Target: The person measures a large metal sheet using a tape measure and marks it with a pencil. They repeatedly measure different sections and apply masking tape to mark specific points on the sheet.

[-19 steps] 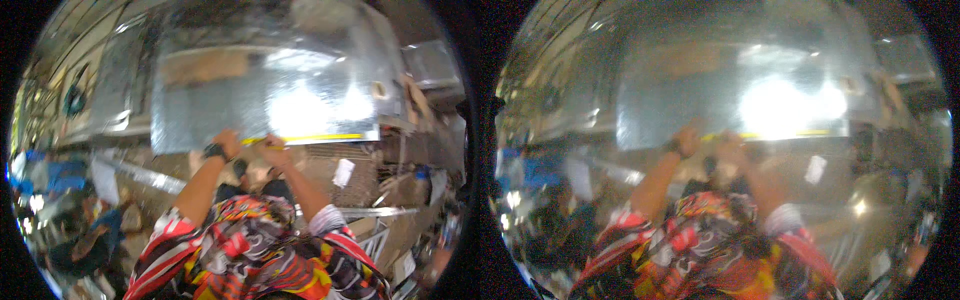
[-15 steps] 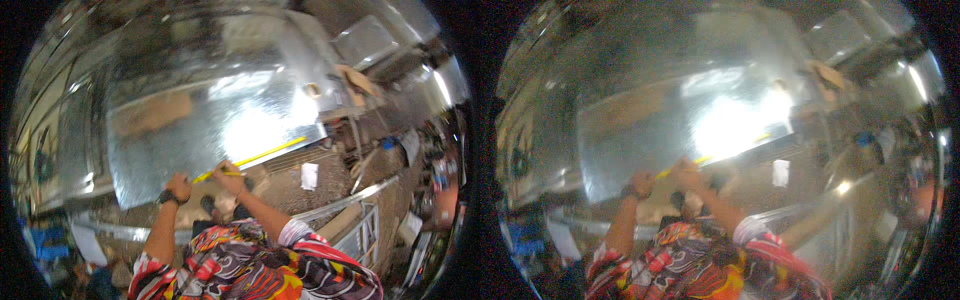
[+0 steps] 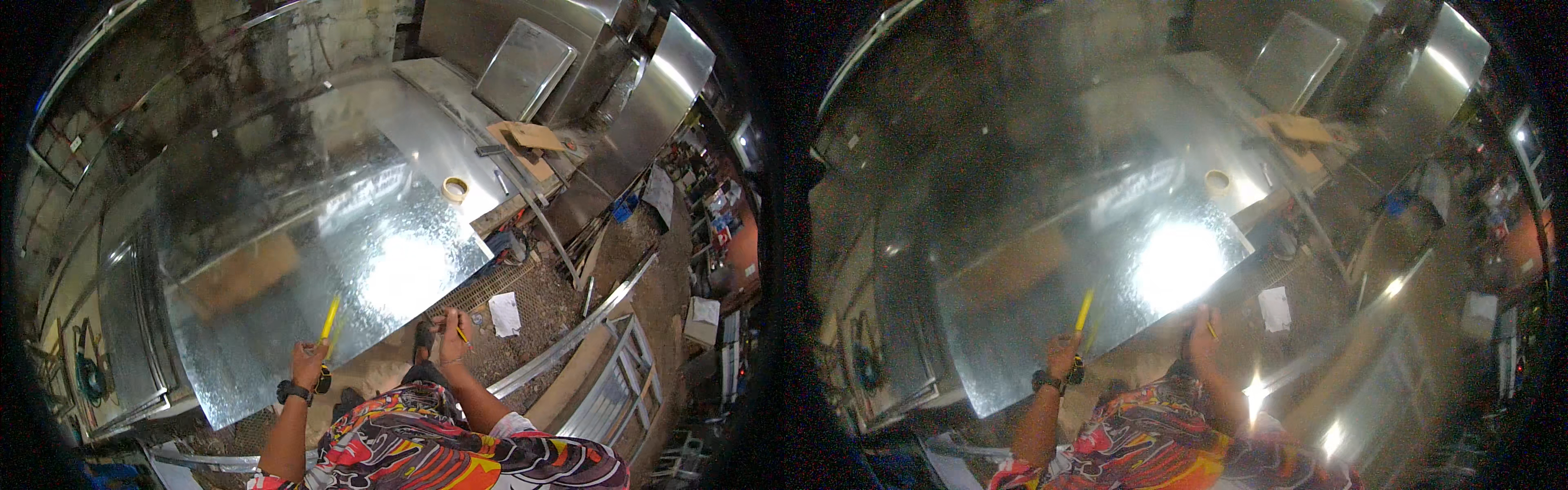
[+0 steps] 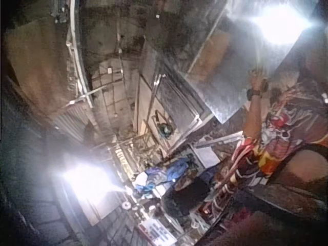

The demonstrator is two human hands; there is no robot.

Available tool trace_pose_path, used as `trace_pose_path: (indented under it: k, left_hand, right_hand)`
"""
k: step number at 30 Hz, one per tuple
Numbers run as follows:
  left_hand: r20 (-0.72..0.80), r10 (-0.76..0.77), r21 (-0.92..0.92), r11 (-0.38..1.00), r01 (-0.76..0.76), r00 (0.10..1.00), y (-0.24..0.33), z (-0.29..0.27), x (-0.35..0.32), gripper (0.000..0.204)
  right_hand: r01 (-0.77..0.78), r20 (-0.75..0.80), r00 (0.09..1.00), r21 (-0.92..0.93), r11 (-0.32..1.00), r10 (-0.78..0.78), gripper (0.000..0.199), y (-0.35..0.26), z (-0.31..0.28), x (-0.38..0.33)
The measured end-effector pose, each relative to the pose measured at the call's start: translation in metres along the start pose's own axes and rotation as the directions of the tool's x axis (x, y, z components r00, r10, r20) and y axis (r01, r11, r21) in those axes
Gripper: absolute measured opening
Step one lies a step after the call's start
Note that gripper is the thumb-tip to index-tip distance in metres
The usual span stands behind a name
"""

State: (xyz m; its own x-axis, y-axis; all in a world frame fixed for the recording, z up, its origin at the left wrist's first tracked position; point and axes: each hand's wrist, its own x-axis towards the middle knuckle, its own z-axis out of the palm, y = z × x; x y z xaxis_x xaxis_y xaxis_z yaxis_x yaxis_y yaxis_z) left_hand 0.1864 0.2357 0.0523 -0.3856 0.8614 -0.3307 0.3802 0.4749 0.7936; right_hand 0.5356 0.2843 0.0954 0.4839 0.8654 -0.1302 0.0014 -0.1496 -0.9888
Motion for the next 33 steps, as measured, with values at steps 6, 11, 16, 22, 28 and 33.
trace_pose_path:
  k: [6,11,16,22,28,33]
  left_hand:
    - [-0.06,-0.076,0.115,0.99,0.083,0.995,0.108,0.088,0.053,0.083]
    - [-0.046,0.04,0.279,0.96,-0.026,0.998,0.149,0.183,0.129,0.075]
    - [0.041,0.267,0.475,0.843,-0.254,0.963,0.17,0.236,0.184,0.064]
    - [0.018,0.388,0.626,0.714,-0.313,0.921,0.246,0.244,0.157,0.059]
    - [-0.064,0.421,0.325,0.866,-0.38,0.905,0.248,0.225,0.094,0.056]
    - [-0.049,0.129,-0.158,0.978,-0.135,0.99,0.337,0.213,0.082,0.049]
  right_hand:
    - [0.304,-0.038,0.947,-0.213,0.928,-0.319,0.032,0.017,-0.036,0.158]
    - [0.501,0.092,0.829,-0.558,0.661,-0.551,0.029,0.013,-0.066,0.328]
    - [0.503,0.238,0.836,-0.692,0.518,-0.494,0.039,-0.009,-0.064,0.496]
    - [0.146,0.074,0.984,-0.858,0.492,-0.163,0.044,-0.038,-0.046,0.592]
    - [0.524,0.188,0.783,-0.713,0.466,-0.593,0.031,0.002,-0.048,0.606]
    - [0.302,0.396,0.883,-0.066,0.951,-0.253,0.03,-0.063,-0.023,0.478]
